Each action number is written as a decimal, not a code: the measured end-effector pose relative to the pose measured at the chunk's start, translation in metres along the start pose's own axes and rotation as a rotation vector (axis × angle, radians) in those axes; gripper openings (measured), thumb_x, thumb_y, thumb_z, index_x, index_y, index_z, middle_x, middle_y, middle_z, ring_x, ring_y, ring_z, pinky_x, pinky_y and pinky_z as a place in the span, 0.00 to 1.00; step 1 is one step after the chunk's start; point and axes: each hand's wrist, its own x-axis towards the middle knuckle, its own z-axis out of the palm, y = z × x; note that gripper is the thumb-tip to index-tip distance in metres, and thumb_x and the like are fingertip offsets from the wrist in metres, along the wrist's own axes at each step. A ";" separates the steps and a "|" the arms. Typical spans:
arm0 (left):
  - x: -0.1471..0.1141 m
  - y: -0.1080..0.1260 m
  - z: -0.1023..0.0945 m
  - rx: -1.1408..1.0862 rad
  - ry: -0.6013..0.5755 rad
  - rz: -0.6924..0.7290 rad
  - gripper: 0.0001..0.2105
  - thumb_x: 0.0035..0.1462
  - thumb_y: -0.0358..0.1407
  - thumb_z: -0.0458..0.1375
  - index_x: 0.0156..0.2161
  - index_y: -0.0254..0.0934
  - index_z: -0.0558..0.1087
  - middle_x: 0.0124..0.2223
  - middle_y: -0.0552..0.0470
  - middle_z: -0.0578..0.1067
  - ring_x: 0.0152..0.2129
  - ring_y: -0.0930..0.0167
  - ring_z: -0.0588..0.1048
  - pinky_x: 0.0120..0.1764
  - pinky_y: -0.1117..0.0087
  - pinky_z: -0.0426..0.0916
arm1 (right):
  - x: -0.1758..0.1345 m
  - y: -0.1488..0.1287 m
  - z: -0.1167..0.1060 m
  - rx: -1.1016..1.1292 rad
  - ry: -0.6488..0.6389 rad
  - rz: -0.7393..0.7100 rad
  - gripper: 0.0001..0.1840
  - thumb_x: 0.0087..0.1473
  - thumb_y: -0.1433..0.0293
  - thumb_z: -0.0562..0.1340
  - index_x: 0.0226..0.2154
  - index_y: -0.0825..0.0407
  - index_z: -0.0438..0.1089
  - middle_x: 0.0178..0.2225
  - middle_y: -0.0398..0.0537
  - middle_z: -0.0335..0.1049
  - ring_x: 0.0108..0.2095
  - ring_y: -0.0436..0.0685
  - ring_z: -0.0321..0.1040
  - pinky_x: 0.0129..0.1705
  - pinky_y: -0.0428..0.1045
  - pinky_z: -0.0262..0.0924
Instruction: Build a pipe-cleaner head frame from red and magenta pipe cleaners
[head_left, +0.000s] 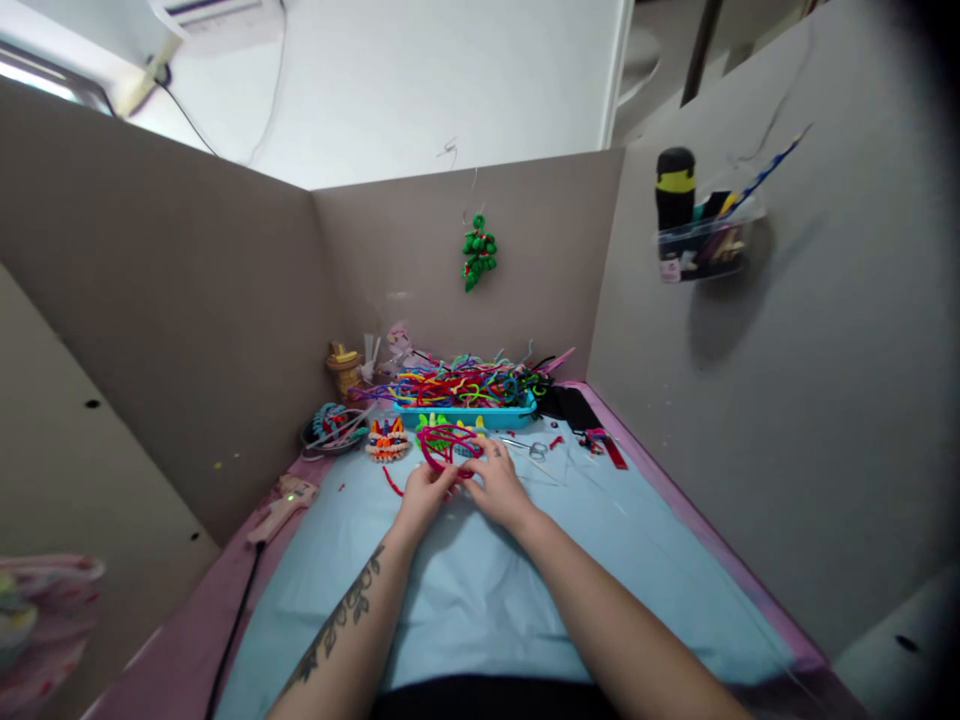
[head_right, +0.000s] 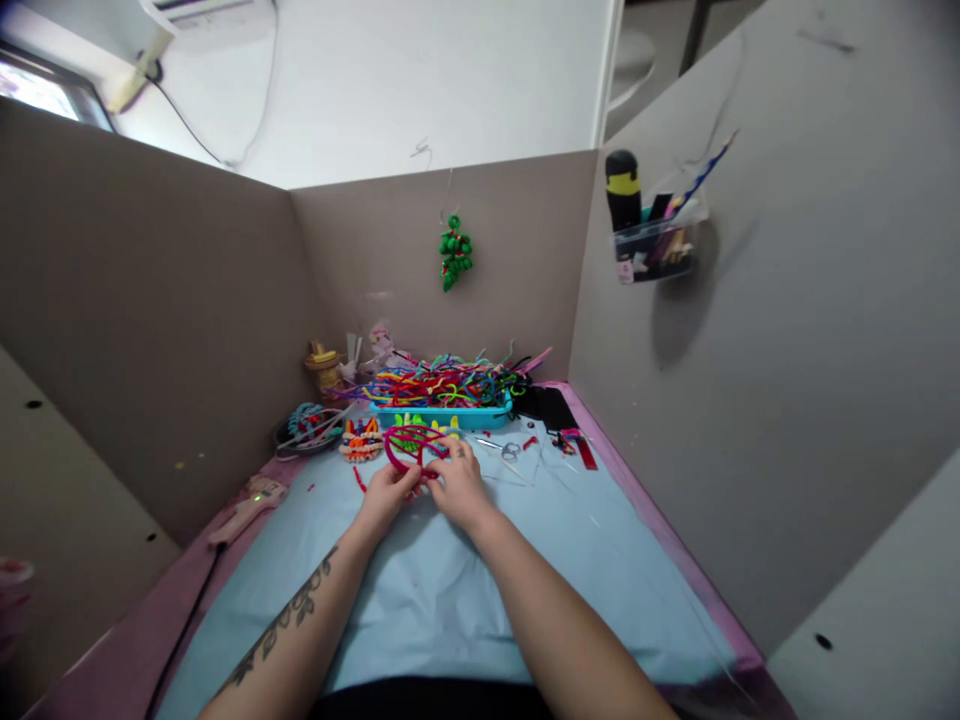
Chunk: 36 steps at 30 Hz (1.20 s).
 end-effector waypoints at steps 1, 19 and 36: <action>0.000 0.000 0.000 -0.019 0.000 -0.001 0.19 0.47 0.49 0.58 0.31 0.31 0.72 0.21 0.51 0.74 0.17 0.73 0.70 0.22 0.74 0.64 | 0.000 0.002 0.003 0.005 -0.010 0.022 0.08 0.46 0.71 0.63 0.31 0.47 0.75 0.51 0.52 0.59 0.55 0.64 0.50 0.55 0.60 0.48; -0.006 0.014 -0.011 -0.064 0.051 0.104 0.14 0.50 0.46 0.58 0.29 0.35 0.72 0.20 0.58 0.66 0.18 0.77 0.63 0.23 0.75 0.57 | 0.014 0.038 0.015 0.767 0.157 0.575 0.17 0.39 0.57 0.64 0.26 0.54 0.75 0.20 0.45 0.69 0.22 0.54 0.65 0.29 0.51 0.63; -0.004 0.006 -0.001 -0.629 0.013 -0.184 0.16 0.40 0.43 0.67 0.29 0.33 0.72 0.27 0.54 0.71 0.26 0.76 0.70 0.28 0.77 0.60 | 0.012 0.010 0.021 0.964 0.158 0.449 0.13 0.38 0.62 0.68 0.28 0.53 0.77 0.23 0.45 0.73 0.26 0.54 0.67 0.33 0.50 0.63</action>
